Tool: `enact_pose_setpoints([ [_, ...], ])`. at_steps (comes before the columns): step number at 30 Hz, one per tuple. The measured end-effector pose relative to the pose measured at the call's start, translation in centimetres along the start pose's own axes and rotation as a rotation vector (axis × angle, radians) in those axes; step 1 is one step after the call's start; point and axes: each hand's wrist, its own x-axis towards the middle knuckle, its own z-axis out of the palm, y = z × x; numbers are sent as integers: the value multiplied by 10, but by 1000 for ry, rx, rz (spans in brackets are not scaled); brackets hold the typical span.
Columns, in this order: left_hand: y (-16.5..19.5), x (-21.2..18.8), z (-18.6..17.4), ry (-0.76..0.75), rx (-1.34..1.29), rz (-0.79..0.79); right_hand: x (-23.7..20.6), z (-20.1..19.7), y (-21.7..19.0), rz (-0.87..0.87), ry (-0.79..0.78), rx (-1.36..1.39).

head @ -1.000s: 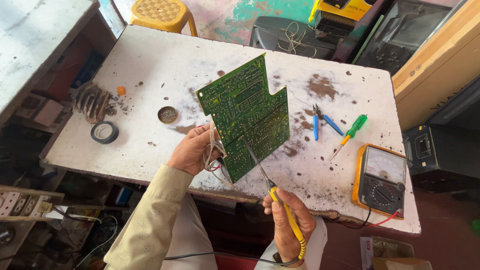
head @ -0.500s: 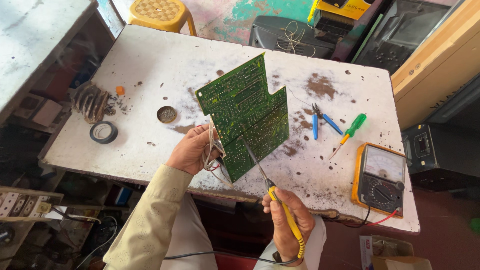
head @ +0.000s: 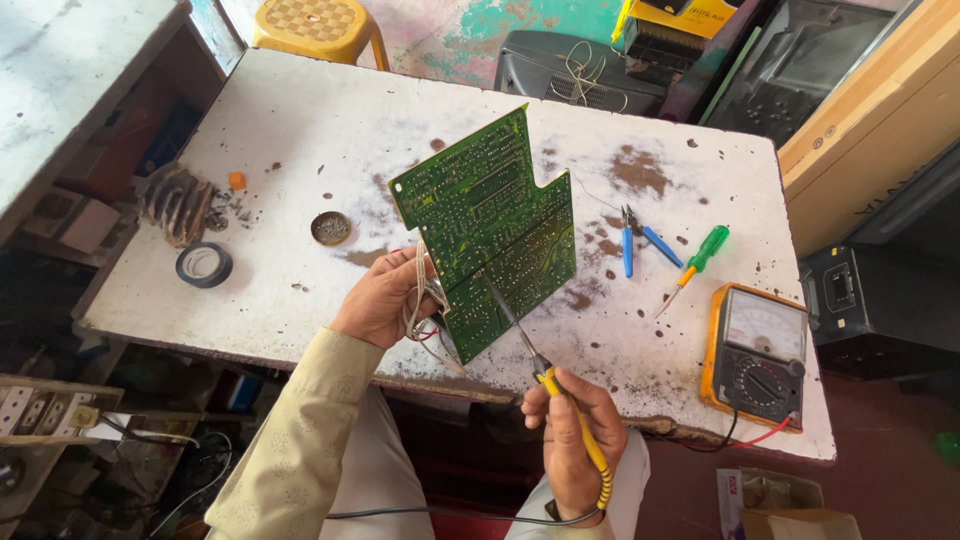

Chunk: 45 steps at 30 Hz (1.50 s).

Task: The person solders multiple points on a green circuit board using a soldering iron and solder wire. They then test a small black component with a multimeter and use a knife to scrape its leads.

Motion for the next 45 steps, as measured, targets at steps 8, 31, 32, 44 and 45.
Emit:
enact_pose_setpoints([
  [8, 3, -2, 4, -1, 5, -15, 5, 0, 8, 18, 39, 157],
  [31, 9, 7, 5, 20, 31, -65, 55, -34, -21, 164, -44, 138],
  [32, 9, 7, 5, -9, 25, -52, 56, -34, -22, 157, -48, 132],
  [44, 9, 7, 8, -29, -20, -43, 75, -48, -25, 280, -11, 136],
  [45, 8, 8, 8, -27, -30, -42, 77, -50, -26, 301, -8, 139],
])
